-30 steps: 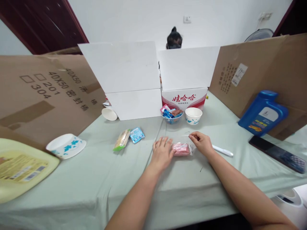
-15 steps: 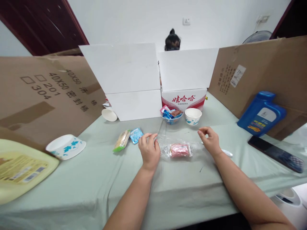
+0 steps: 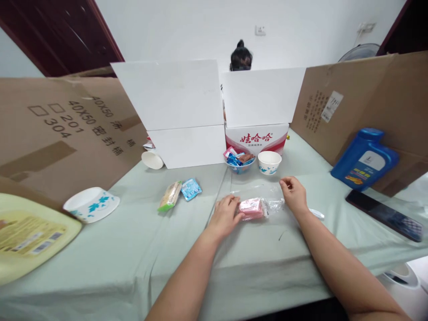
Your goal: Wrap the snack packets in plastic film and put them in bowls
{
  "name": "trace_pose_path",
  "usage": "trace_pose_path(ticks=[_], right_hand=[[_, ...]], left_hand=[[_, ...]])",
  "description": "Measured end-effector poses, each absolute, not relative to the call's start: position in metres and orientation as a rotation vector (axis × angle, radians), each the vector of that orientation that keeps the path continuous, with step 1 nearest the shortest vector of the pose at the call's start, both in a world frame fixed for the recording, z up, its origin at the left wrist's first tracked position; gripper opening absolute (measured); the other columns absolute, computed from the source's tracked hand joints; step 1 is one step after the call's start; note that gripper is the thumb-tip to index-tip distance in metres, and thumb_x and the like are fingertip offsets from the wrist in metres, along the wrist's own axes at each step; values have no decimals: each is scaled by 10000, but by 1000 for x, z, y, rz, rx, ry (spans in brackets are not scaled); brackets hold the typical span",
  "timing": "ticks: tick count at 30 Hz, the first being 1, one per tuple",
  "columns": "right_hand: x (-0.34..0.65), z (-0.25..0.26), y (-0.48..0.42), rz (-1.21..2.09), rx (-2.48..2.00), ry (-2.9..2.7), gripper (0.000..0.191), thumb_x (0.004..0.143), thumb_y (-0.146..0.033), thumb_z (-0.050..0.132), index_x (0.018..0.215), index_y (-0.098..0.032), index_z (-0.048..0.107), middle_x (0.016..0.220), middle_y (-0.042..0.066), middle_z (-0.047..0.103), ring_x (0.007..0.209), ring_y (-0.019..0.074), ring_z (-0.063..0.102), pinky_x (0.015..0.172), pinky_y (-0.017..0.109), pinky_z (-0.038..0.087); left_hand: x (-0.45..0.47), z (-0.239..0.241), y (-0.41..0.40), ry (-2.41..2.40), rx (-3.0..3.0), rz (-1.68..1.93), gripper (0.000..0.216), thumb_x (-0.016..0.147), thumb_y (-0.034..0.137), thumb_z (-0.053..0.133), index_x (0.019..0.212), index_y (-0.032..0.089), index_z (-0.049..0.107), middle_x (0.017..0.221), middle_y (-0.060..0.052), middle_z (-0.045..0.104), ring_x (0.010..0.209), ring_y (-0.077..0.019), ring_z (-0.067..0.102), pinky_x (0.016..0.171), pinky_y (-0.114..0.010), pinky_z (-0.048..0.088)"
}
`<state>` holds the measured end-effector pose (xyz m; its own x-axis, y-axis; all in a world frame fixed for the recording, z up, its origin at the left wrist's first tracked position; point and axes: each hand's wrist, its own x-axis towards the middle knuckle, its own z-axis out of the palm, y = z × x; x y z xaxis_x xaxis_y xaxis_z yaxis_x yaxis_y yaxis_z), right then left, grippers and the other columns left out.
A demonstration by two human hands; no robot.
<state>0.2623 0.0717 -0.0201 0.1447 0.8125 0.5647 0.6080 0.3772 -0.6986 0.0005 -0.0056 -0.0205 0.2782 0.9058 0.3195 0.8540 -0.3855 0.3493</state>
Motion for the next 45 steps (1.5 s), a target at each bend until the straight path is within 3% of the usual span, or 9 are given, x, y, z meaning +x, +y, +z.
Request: trace_pose_path(ticks=[6, 11, 17, 20, 23, 26, 30, 37, 45], right_hand=[[252, -11, 55, 365, -1071, -1790, 275, 886, -443, 501, 925, -210, 643, 825, 54, 677, 729, 180, 602, 709, 328, 506], [252, -14, 57, 547, -1024, -2086, 387, 808, -443, 621, 1126, -223, 642, 1139, 95, 658, 898, 200, 625, 704, 311, 521], [265, -26, 76, 614, -1246, -1721, 291, 757, -416, 587, 885, -177, 692, 632, 9, 641, 538, 143, 549, 551, 285, 479], [270, -17, 73, 474, -1251, -1584, 294, 804, -439, 542, 884, -185, 665, 753, 41, 667, 659, 172, 590, 657, 327, 503], [263, -1, 54, 406, -994, -1687, 229, 874, -391, 527, 944, -211, 651, 924, 66, 684, 854, 198, 630, 807, 362, 507], [244, 11, 28, 420, -621, -2149, 244, 895, -342, 552, 1095, -231, 638, 1107, 99, 662, 1098, 226, 582, 947, 399, 460], [225, 11, 1, 319, -556, -2701, 537, 784, -371, 697, 1289, -257, 556, 1349, 111, 536, 1255, 284, 455, 1033, 464, 374], [272, 14, -42, 345, -1003, -2944, 307, 825, -35, 429, 960, -200, 650, 902, 70, 643, 761, 179, 609, 677, 286, 445], [307, 50, -63, 635, -1129, -2844, 133, 844, -231, 566, 942, -236, 657, 852, 31, 679, 765, 186, 631, 686, 294, 434]], left_hand=[[-5, -9, -7, 1913, 2283, 694, 395, 787, 337, 696, 1146, 186, 627, 1048, -94, 657, 1015, -263, 609, 910, -405, 424], [-6, 21, -27, 1776, 2441, 574, 96, 810, 170, 629, 790, 238, 695, 799, -19, 671, 854, -214, 621, 861, -392, 384], [9, 31, -64, 1265, 2606, 61, 193, 716, 63, 648, 717, 252, 690, 735, 5, 701, 780, -203, 645, 775, -343, 417], [13, 29, -64, 1319, 2485, -31, 56, 692, 225, 739, 714, 235, 689, 751, -16, 701, 762, -226, 649, 686, -314, 447], [12, 28, -53, 1416, 2410, 199, 162, 807, 380, 653, 780, 221, 678, 839, -32, 689, 833, -222, 638, 727, -314, 478], [8, 21, -37, 1562, 2393, 531, 181, 905, 244, 502, 1010, 222, 649, 1088, -64, 651, 1064, -218, 582, 918, -346, 454], [-1, 1, -18, 1629, 2326, 328, 757, 729, 394, 739, 1396, 255, 408, 1470, -103, 408, 1378, -324, 326, 1104, -478, 303], [-3, -5, -13, 1712, 2264, 103, 948, 649, 561, 748, 1450, 250, 347, 1540, -99, 309, 1429, -339, 226, 1141, -493, 235], [-3, -2, -13, 1707, 2275, 96, 947, 653, 579, 731, 1452, 252, 342, 1541, -94, 312, 1426, -326, 237, 1141, -481, 231]])
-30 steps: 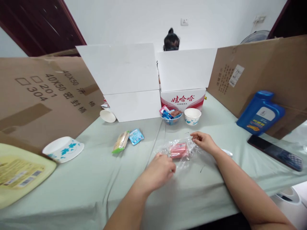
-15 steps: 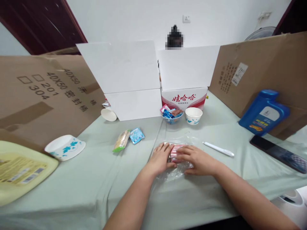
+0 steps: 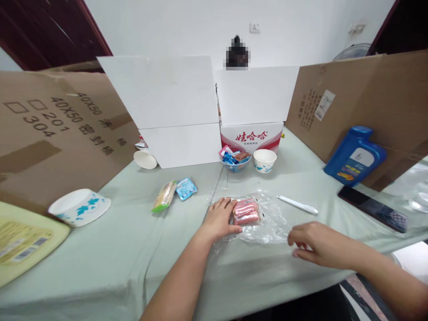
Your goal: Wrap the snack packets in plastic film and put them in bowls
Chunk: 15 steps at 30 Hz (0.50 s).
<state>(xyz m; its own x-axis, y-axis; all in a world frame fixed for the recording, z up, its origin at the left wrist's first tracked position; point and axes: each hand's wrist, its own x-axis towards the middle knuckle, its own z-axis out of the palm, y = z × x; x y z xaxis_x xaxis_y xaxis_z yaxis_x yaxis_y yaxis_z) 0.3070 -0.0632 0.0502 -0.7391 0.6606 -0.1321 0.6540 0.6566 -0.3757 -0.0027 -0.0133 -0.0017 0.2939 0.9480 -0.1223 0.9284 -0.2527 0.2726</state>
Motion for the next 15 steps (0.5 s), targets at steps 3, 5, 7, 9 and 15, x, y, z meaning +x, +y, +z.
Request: trace_pose_path(ticks=[3, 5, 7, 9, 15], right_hand=[[269, 50, -48, 496, -958, -2688, 198, 904, -256, 513, 1054, -223, 638, 1014, 73, 662, 957, 208, 601, 825, 332, 453], [237, 36, -32, 427, -856, -2644, 317, 876, -248, 556, 1190, -221, 591, 1183, 98, 616, 1120, 230, 537, 950, 379, 421], [211, 17, -15, 343, -863, -2665, 529, 821, -281, 629, 1329, -206, 501, 1356, 132, 517, 1273, 281, 424, 1036, 451, 354], [196, 1, 0, 273, -942, -2715, 651, 796, -366, 662, 1389, -203, 447, 1417, 150, 464, 1304, 318, 387, 1052, 500, 317], [227, -5, 34, 192, -1139, -2682, 408, 909, -366, 512, 1278, -196, 551, 1262, 135, 605, 1146, 272, 541, 955, 420, 404]], left_hand=[[-4, -3, -14, 1689, 2288, 98, 1070, 591, 592, 765, 1483, 262, 274, 1553, -93, 285, 1433, -330, 217, 1149, -480, 213], [-4, -3, -15, 1678, 2295, 76, 1197, 522, 603, 794, 1506, 267, 201, 1570, -95, 241, 1446, -337, 176, 1155, -490, 192], [-4, -2, -17, 1666, 2296, 28, 1282, 473, 603, 808, 1517, 257, 150, 1585, -100, 189, 1458, -339, 126, 1161, -506, 157], [-4, -1, -18, 1661, 2286, -29, 1298, 475, 597, 796, 1522, 236, 120, 1594, -109, 144, 1465, -336, 85, 1163, -538, 113], [-3, 1, -19, 1655, 2263, -119, 1285, 500, 592, 751, 1528, 206, 82, 1598, -117, 89, 1467, -346, 40, 1147, -603, 63]])
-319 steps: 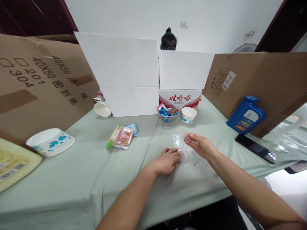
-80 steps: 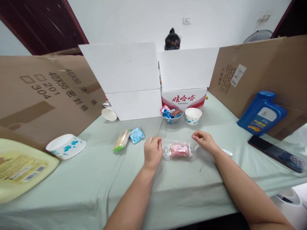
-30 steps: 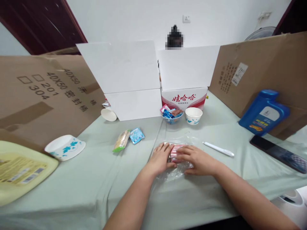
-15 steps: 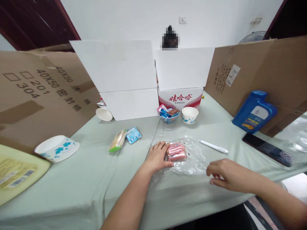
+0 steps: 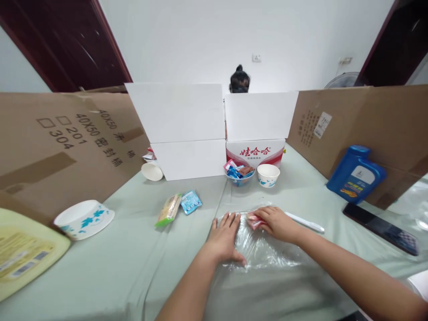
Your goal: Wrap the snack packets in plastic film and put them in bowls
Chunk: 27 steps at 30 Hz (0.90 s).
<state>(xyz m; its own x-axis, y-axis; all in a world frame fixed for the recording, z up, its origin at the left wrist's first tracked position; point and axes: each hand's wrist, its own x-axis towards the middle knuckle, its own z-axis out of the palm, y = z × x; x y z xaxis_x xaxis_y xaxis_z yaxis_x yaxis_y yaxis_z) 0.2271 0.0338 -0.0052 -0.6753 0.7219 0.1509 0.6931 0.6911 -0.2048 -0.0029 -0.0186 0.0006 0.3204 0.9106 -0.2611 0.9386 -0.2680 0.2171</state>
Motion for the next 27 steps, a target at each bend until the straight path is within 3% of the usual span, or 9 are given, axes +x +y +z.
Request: trace_pose_path(ticks=[5, 9, 15, 18, 21, 27], right_hand=[[261, 10, 61, 236, -1340, -2551, 372, 951, -297, 364, 1228, -160, 572, 1091, 119, 696, 965, 237, 640, 821, 334, 467], [249, 50, 97, 185, -1521, -2323, 385, 971, -340, 311, 1199, -185, 579, 992, 83, 723, 849, 223, 664, 723, 298, 476], [176, 108, 173, -46, -1537, -2211, 466, 994, -316, 228, 1381, -132, 411, 1293, 174, 576, 1182, 291, 512, 955, 396, 383], [142, 96, 197, -38, -1514, -2326, 467, 978, -330, 312, 1399, -155, 411, 1415, 148, 479, 1314, 292, 373, 1058, 426, 285], [125, 71, 206, 33, -1550, -2442, 509, 942, -395, 410, 1399, -172, 431, 1469, 124, 424, 1349, 294, 336, 1069, 434, 277], [132, 59, 172, -1, -1586, -2348, 572, 961, -427, 342, 1470, -167, 309, 1546, 148, 268, 1398, 353, 216, 1077, 551, 215]], left_hand=[[-5, -5, -17, 1626, 2276, -93, 1270, 489, 640, 717, 1527, 215, 122, 1598, -111, 78, 1466, -349, 30, 1146, -607, 31], [-7, -8, -17, 1601, 2288, -59, 1249, 470, 673, 707, 1516, 223, 194, 1593, -121, 98, 1464, -359, 36, 1133, -632, 20], [-8, -17, -15, 1595, 2300, -33, 1272, 437, 692, 720, 1510, 216, 229, 1589, -137, 100, 1458, -386, 31, 1123, -648, 17], [-9, -21, -15, 1588, 2326, -1, 1250, 460, 710, 705, 1508, 219, 234, 1589, -135, 108, 1456, -391, 37, 1126, -645, 18], [-11, -22, -15, 1577, 2341, 22, 1227, 473, 721, 698, 1504, 235, 245, 1588, -133, 123, 1455, -394, 49, 1128, -642, 30], [-10, -14, -17, 1578, 2323, -2, 1231, 464, 705, 722, 1498, 225, 258, 1593, -142, 97, 1456, -395, 30, 1125, -642, 55]])
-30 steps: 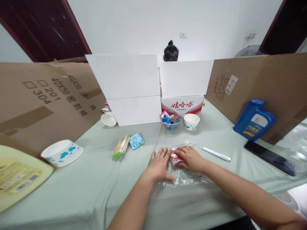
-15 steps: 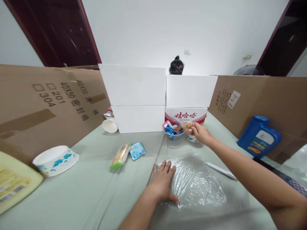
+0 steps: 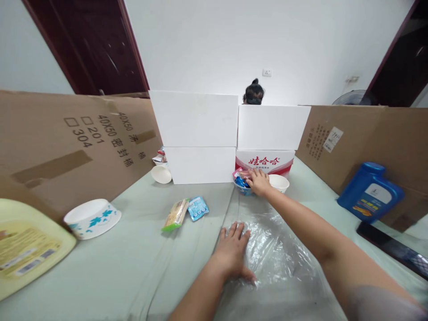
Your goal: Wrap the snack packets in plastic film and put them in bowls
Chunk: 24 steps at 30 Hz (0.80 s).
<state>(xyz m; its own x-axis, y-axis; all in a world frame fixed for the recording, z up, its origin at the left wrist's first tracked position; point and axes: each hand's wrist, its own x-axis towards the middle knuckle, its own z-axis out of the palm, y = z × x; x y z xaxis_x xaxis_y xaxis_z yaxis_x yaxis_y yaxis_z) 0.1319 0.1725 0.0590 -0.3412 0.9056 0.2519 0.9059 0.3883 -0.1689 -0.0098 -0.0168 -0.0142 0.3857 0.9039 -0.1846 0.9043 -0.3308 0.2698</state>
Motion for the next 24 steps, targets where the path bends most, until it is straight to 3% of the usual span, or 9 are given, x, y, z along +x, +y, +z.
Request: trace_pose_path(ticks=[2, 4, 7, 9, 11, 14, 20, 24], right_hand=[[143, 49, 138, -25, -1484, -2344, 528, 971, -396, 327, 1450, -174, 341, 1517, 141, 320, 1381, 304, 252, 1093, 498, 226], [159, 28, 97, 0, -1212, -2448, 462, 967, -378, 341, 1358, -168, 468, 1398, 144, 468, 1296, 260, 372, 1071, 431, 291], [187, -12, 41, 113, -899, -2725, 496, 914, -450, 448, 1326, -185, 523, 1277, 152, 559, 1189, 291, 467, 1022, 484, 338], [201, -30, 20, 128, -1115, -2719, 708, 850, -601, 497, 1419, -187, 426, 1408, 177, 456, 1309, 362, 348, 1060, 570, 251], [209, -37, 13, 161, -1362, -2683, 909, 782, -740, 476, 1492, -200, 298, 1532, 184, 282, 1400, 431, 153, 1075, 639, 141], [209, -33, 15, 255, -1486, -2721, 997, 746, -823, 409, 1523, -235, 195, 1592, 166, 104, 1420, 465, -23, 1070, 671, 43], [205, -28, 18, 332, -1601, -2700, 1045, 716, -846, 421, 1531, -257, 135, 1599, 158, 11, 1411, 476, -93, 1068, 677, -7], [218, -16, 17, 400, -1836, -2577, 1083, 696, -832, 483, 1527, -207, 178, 1588, 193, 67, 1419, 477, -22, 1078, 671, 73]], left_hand=[[-9, -10, -18, 1603, 2310, 11, 1217, 458, 703, 733, 1488, 233, 287, 1601, -127, 58, 1453, -404, -8, 1134, -619, 84], [-10, -5, -20, 1620, 2294, 15, 1223, 450, 704, 740, 1489, 246, 284, 1605, -117, 43, 1447, -418, -38, 1138, -602, 102], [-12, 0, -19, 1641, 2266, -7, 1228, 438, 706, 753, 1488, 286, 276, 1602, -111, 100, 1438, -450, -7, 1124, -613, 132], [-15, 3, -17, 1741, 2230, 21, 1121, 511, 715, 724, 1466, 286, 326, 1587, -120, 174, 1430, -454, 101, 1109, -590, 198], [-19, 5, -14, 1931, 2154, 123, 877, 713, 712, 577, 1430, 241, 392, 1534, -155, 296, 1391, -415, 257, 1079, -532, 281], [-26, 5, -8, 2164, 2062, 224, 623, 901, 597, 364, 1362, 192, 472, 1421, -183, 450, 1297, -369, 397, 1017, -498, 345], [-35, -3, -1, 2193, 2076, 116, 690, 843, 598, 467, 1428, 241, 387, 1533, -128, 322, 1377, -391, 276, 1056, -550, 266], [-33, -4, 0, 2195, 2014, 109, 723, 834, 610, 485, 1444, 248, 350, 1545, -125, 299, 1395, -416, 234, 1068, -577, 236]])
